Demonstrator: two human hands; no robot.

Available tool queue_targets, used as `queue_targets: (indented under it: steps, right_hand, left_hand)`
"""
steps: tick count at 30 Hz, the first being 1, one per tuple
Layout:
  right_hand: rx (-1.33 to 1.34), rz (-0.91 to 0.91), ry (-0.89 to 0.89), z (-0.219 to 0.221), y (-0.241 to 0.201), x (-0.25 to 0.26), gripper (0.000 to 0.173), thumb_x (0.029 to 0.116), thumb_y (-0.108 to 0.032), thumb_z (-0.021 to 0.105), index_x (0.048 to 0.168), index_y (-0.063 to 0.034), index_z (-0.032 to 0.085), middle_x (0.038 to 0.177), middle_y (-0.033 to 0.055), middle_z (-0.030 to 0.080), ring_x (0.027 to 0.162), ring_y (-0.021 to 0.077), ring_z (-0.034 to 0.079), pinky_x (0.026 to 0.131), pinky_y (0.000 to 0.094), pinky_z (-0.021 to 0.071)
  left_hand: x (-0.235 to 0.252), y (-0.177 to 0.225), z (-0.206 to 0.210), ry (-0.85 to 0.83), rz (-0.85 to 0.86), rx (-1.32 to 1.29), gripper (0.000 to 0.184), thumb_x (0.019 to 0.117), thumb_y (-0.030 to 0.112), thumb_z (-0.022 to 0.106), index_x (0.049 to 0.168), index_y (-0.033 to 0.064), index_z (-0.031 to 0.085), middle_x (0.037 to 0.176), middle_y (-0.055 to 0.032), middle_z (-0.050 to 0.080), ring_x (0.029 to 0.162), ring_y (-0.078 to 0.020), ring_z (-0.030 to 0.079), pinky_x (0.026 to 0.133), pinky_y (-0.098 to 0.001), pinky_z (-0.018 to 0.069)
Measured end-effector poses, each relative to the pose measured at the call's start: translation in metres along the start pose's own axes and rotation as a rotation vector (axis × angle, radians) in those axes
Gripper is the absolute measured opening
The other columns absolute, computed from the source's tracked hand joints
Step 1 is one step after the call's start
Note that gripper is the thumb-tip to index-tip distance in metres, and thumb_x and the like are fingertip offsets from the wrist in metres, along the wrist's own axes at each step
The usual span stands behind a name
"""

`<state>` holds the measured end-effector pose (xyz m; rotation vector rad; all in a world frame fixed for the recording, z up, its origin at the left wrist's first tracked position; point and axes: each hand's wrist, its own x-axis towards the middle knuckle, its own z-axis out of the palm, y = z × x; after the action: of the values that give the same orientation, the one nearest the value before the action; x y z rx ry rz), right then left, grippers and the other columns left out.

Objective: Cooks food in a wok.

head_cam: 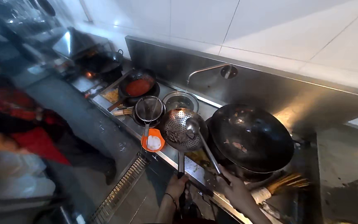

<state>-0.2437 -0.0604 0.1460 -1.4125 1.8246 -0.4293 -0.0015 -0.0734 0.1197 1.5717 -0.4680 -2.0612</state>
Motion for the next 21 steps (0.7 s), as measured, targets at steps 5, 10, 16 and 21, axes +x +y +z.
queue_targets:
  steps: [5, 10, 16, 21]
  right_hand:
    - [0.179, -0.029, -0.151, -0.009, -0.018, -0.025, 0.057, 0.1028, -0.026, 0.058, 0.157, -0.0194, 0.045, 0.099, 0.0075, 0.072, 0.063, 0.0160, 0.063, 0.058, 0.0365, 0.0560]
    - [-0.121, -0.302, -0.076, -0.024, 0.003, -0.051, 0.057, 0.1027, -0.022, 0.058, 0.157, -0.0129, 0.044, 0.133, 0.0174, 0.067, 0.107, 0.0294, 0.071, 0.099, 0.0489, 0.0554]
    - [-0.286, -0.164, 0.141, 0.013, 0.011, -0.004, 0.056, 0.1037, -0.026, 0.051, 0.159, -0.0228, 0.042, 0.133, 0.0121, 0.067, 0.110, 0.0306, 0.070, 0.097, 0.0510, 0.0563]
    - [-0.394, -0.126, -0.023, -0.029, 0.004, -0.005, 0.058, 0.1047, -0.027, 0.049, 0.161, -0.0363, 0.036, 0.137, 0.0125, 0.063, 0.109, 0.0358, 0.069, 0.091, 0.0576, 0.0560]
  left_hand:
    - [0.003, 0.001, -0.001, -0.080, -0.063, -0.126, 0.025, 0.1065, 0.023, 0.057, 0.124, 0.0064, 0.050, 0.071, -0.0021, 0.053, 0.052, -0.0104, 0.055, 0.049, -0.0238, 0.0513]
    - [0.014, -0.004, -0.007, -0.184, -0.106, -0.213, 0.017, 0.1078, 0.023, 0.053, 0.115, 0.0071, 0.052, 0.072, -0.0015, 0.055, 0.051, -0.0082, 0.053, 0.047, -0.0217, 0.0499]
    - [0.024, -0.012, -0.009, -0.098, -0.016, -0.064, 0.015, 0.1053, 0.020, 0.058, 0.110, 0.0074, 0.051, 0.062, 0.0017, 0.045, 0.042, -0.0066, 0.044, 0.039, -0.0211, 0.0438]
    - [0.000, -0.016, 0.001, -0.102, 0.096, 0.031, 0.006, 0.1036, 0.007, 0.052, 0.107, 0.0030, 0.050, 0.055, 0.0010, 0.045, 0.040, -0.0078, 0.046, 0.039, -0.0230, 0.0451]
